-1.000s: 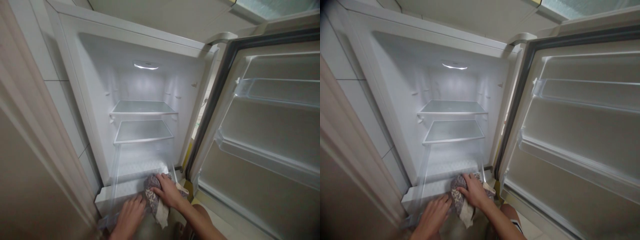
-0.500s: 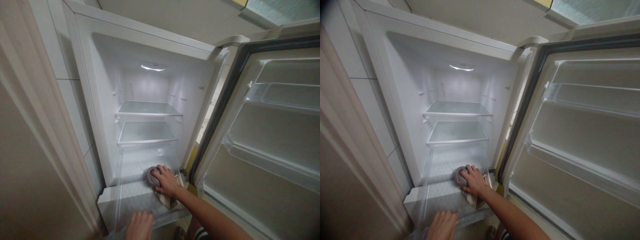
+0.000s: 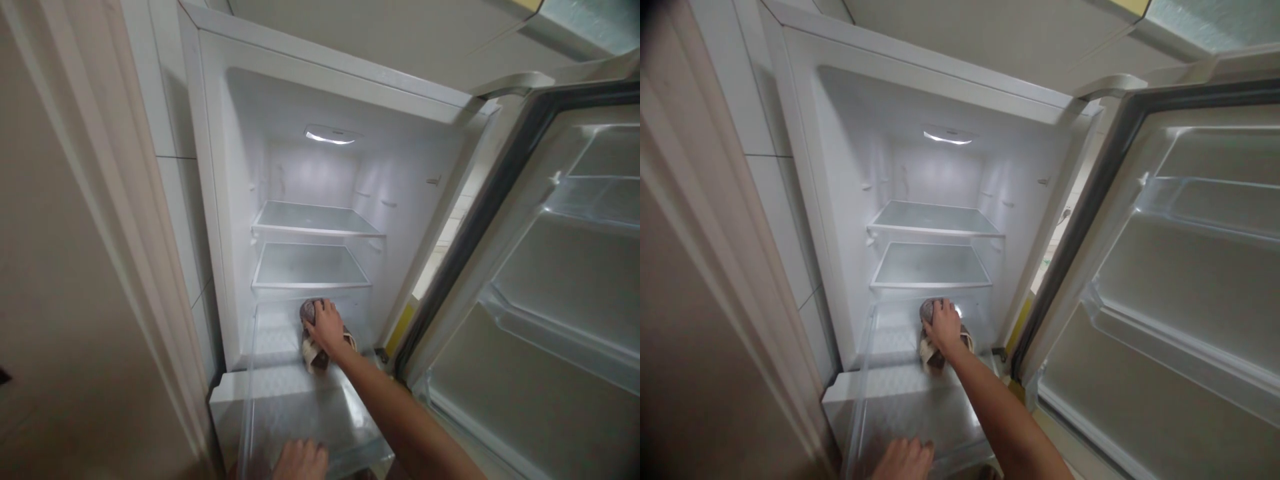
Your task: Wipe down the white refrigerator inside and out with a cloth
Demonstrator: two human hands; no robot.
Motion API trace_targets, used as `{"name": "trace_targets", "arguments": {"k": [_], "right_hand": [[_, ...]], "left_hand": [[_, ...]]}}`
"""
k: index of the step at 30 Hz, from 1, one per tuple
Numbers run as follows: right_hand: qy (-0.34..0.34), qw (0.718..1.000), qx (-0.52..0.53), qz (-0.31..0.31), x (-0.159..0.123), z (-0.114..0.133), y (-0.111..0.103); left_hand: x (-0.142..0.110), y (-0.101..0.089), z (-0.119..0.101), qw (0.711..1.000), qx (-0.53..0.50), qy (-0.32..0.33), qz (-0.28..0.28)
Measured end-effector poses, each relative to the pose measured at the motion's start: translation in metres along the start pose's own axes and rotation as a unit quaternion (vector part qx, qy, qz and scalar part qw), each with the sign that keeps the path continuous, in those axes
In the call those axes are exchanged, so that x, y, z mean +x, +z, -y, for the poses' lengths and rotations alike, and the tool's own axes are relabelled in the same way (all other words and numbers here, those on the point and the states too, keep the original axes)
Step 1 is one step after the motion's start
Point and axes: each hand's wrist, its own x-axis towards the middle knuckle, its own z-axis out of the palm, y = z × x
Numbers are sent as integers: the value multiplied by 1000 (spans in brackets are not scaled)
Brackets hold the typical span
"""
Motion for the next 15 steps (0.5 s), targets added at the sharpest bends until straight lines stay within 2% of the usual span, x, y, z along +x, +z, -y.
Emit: {"name": "trace_targets", "arguments": {"k": [5,9,12,15], "right_hand": [[-84,995,40,24,3,63,13],[-136,986,70,62,6,101,20],[-160,981,76,83,5,106,21],[-214,967,68,122,-5,97,19]], "left_hand": [[4,3,-5,999,-6,-38,28],[-8,-5,3,998,-3,-42,39],[-21,-20,8,998,-6,-34,44],[-29,-38,5,999,-9,-24,46]]}}
